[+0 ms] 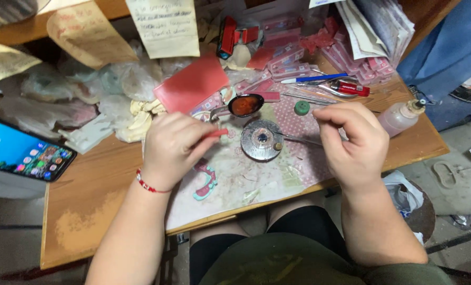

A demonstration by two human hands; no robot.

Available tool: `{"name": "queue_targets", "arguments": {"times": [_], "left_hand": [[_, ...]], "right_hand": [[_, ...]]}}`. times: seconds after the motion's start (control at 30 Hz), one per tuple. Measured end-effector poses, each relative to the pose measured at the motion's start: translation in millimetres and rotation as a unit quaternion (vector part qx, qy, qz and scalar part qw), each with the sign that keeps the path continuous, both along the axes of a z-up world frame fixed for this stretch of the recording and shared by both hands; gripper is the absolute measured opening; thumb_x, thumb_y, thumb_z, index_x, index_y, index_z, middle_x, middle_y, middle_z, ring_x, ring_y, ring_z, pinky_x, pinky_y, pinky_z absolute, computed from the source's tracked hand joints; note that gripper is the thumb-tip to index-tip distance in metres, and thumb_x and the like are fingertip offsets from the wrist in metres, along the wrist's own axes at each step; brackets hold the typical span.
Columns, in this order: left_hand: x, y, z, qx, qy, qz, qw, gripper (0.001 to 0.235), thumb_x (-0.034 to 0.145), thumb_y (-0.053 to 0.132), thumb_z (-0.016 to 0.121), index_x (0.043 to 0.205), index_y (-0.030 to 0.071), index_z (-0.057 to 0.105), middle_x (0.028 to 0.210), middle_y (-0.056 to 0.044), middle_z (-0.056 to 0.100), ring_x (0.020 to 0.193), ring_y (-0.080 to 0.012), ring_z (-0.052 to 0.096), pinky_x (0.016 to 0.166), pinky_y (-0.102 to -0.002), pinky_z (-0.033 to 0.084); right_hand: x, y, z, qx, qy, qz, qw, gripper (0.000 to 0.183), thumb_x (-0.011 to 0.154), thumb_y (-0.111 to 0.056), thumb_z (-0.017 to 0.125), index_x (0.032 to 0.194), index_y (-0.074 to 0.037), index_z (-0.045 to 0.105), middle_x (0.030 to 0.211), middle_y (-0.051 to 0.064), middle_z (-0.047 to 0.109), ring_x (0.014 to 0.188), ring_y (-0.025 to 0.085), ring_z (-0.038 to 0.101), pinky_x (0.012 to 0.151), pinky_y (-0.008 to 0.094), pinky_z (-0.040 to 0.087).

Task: The person retrieves a red wax-like material from a plastic bag, rolls it into small pieces, and attaches them to a light-blue denture base. They then apply liquid from a squeeze bottle onto the denture and inspect the assembly.

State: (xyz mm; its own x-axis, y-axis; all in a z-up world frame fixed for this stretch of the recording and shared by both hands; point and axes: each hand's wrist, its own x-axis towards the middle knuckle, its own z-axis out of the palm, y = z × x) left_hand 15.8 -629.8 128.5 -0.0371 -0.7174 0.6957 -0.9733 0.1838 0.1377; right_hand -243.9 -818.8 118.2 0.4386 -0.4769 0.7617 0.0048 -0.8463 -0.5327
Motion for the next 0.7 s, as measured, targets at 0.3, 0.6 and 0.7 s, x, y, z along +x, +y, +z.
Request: {"name": "queue_targets", "arguments": {"times": [0.3, 0.6, 0.7], "left_hand": [[-22.7, -1.9, -15.6, 0.015, 0.107, -0.054, 0.993, 0.007, 0.094, 0.024, 0.075, 0.095, 0.017, 0.076, 0.086, 0.0, 0.074, 0.081, -0.0237, 0.073, 0.073, -0.037, 0.058], [-27.3, -2.7, -45.7, -0.021, -0.023, -0.102, 0.994, 0.017, 0.102, 0.028, 0.062, 0.089, 0.018, 0.068, 0.089, -0.001, 0.066, 0.075, -0.0216, 0.068, 0.066, -0.032, 0.055], [-35.5, -1.6, -24.7, -0.027, -0.01, -0.114, 0.993, 0.017, 0.103, 0.026, 0.062, 0.092, 0.015, 0.069, 0.09, -0.003, 0.066, 0.076, -0.0238, 0.068, 0.065, -0.033, 0.056]], "right_hand": [[16.3, 28.0, -25.3, 0.093, 0.025, 0.035, 0.995, 0.018, 0.082, -0.01, 0.089, 0.096, -0.005, 0.079, 0.083, 0.015, 0.072, 0.078, 0.032, 0.07, 0.075, 0.041, 0.054], [32.7, 73.7, -37.1, 0.138, 0.026, 0.169, 0.976, 0.005, 0.084, -0.006, 0.081, 0.089, -0.006, 0.079, 0.089, 0.011, 0.08, 0.081, 0.03, 0.078, 0.073, 0.039, 0.06], [33.1, 69.3, -28.4, 0.108, 0.045, 0.142, 0.983, 0.005, 0.084, -0.005, 0.081, 0.088, -0.007, 0.079, 0.092, 0.011, 0.08, 0.082, 0.032, 0.077, 0.075, 0.041, 0.059]]}}
